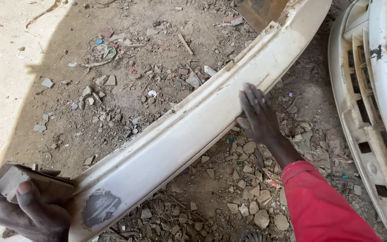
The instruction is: Sanding a car bumper with a sanding block to prepare it for repair
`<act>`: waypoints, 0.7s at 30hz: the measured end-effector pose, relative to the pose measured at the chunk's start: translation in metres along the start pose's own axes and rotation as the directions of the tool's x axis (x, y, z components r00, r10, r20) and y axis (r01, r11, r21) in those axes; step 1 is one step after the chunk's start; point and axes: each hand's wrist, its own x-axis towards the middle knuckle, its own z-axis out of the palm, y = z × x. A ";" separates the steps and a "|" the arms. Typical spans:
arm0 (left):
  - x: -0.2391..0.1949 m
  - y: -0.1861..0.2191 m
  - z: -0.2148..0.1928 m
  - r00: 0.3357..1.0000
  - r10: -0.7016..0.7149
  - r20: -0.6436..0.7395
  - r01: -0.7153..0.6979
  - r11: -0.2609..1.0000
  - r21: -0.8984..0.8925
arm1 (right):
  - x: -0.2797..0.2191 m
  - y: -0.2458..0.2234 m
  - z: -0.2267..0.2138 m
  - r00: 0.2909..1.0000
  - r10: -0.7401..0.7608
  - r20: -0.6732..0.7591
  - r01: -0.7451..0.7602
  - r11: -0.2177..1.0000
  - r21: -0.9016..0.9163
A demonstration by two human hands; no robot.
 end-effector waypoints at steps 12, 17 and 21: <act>0.043 0.052 -0.013 0.997 -0.076 0.007 0.074 0.934 -0.350 | -0.007 -0.079 -0.038 0.896 0.283 -0.343 -0.208 0.948 0.241; 0.076 0.164 -0.017 0.540 -0.346 0.767 0.808 -0.042 -0.587 | -0.017 -0.139 -0.063 0.997 0.064 -0.041 -0.042 0.914 0.403; 0.073 0.199 -0.027 0.348 -0.123 0.929 0.892 -0.263 -0.369 | -0.013 -0.199 -0.082 0.957 0.184 0.223 -0.281 0.780 0.559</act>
